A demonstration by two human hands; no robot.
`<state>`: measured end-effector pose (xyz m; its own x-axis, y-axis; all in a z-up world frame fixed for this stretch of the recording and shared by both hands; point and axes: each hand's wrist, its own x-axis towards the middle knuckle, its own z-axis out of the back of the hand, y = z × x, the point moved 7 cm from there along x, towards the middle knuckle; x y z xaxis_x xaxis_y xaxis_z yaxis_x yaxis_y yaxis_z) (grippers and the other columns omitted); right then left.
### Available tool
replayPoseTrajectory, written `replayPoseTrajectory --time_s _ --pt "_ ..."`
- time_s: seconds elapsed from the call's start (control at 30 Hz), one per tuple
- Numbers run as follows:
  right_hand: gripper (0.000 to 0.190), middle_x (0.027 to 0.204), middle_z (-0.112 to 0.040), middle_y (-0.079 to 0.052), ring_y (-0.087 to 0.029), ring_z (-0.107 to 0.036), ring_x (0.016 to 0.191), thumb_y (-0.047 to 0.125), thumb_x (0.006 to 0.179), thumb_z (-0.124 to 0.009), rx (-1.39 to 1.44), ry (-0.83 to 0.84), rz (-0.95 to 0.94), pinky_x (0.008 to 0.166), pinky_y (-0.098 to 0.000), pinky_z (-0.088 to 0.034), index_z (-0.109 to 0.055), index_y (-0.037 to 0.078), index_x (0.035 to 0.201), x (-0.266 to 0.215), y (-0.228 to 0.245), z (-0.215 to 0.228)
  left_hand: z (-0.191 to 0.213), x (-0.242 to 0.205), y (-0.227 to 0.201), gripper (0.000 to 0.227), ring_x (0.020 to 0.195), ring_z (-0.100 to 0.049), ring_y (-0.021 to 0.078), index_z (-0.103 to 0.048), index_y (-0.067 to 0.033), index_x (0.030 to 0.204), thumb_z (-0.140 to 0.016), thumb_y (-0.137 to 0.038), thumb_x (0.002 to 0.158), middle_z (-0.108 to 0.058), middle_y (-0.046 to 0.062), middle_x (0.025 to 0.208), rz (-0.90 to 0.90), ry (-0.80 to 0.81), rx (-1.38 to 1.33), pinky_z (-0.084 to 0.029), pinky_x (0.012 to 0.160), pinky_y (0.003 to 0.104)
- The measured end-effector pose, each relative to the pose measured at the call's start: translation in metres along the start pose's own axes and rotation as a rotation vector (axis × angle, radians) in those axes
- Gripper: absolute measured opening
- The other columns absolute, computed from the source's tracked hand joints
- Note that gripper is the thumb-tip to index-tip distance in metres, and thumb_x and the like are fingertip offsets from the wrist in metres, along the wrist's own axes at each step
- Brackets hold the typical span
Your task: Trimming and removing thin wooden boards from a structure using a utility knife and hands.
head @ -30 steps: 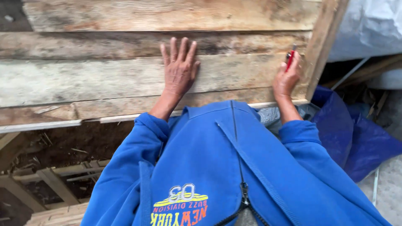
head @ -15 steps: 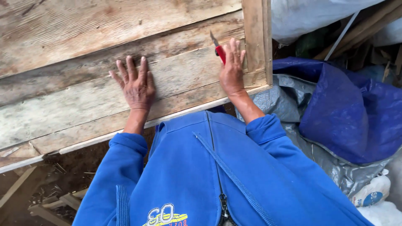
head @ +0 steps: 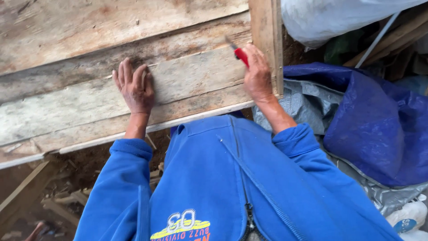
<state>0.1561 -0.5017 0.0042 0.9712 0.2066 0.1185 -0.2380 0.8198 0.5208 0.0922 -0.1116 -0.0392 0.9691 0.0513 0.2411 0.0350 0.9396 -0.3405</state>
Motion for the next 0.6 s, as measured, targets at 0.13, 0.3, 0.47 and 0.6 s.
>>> replayPoseTrajectory --time_s 0.13,0.3,0.47,0.6 --pt "0.049 0.138 -0.064 -0.024 -0.042 -0.058 0.128 -0.015 0.095 -0.062 0.038 0.054 0.035 0.113 -0.0505 -0.048 -0.054 -0.003 0.142 0.012 0.014 0.018 0.009 0.02 -0.007 0.014 0.152 -0.035 0.038 -0.07 -0.0195 0.114 -0.076 -0.025 0.103 -0.038 0.015 0.165 0.123 0.189 -0.08 -0.016 0.123 0.062" --pt "0.031 0.142 -0.06 -0.022 -0.042 -0.055 0.13 0.006 0.107 -0.063 -0.108 0.106 0.011 0.113 -0.0564 -0.049 -0.061 0.001 0.138 0.0 0.022 0.002 0.005 0.039 0.0 0.025 0.156 -0.024 0.0421 -0.065 -0.017 0.11 -0.079 -0.036 0.105 -0.029 0.017 0.17 0.061 0.352 -0.041 -0.015 0.122 0.067" --pt "0.044 0.15 -0.055 -0.02 -0.041 -0.049 0.137 -0.011 0.094 -0.065 -0.143 0.143 0.083 0.116 -0.0574 -0.04 -0.061 0.0 0.136 -0.022 0.037 -0.014 -0.006 0.036 0.009 0.026 0.16 -0.009 0.0422 -0.065 -0.0175 0.105 -0.082 -0.037 0.102 -0.013 0.013 0.176 0.061 0.425 -0.023 -0.011 0.12 0.076" --pt "0.048 0.156 -0.047 -0.019 -0.042 -0.042 0.146 -0.019 0.09 -0.056 -0.104 0.173 0.124 0.123 -0.0593 -0.033 -0.062 -0.001 0.134 -0.026 0.042 -0.009 -0.012 0.032 0.01 0.042 0.161 0.008 0.0398 -0.065 -0.0212 0.106 -0.064 -0.061 0.118 0.001 0.003 0.179 0.033 0.39 0.057 -0.005 0.122 0.077"
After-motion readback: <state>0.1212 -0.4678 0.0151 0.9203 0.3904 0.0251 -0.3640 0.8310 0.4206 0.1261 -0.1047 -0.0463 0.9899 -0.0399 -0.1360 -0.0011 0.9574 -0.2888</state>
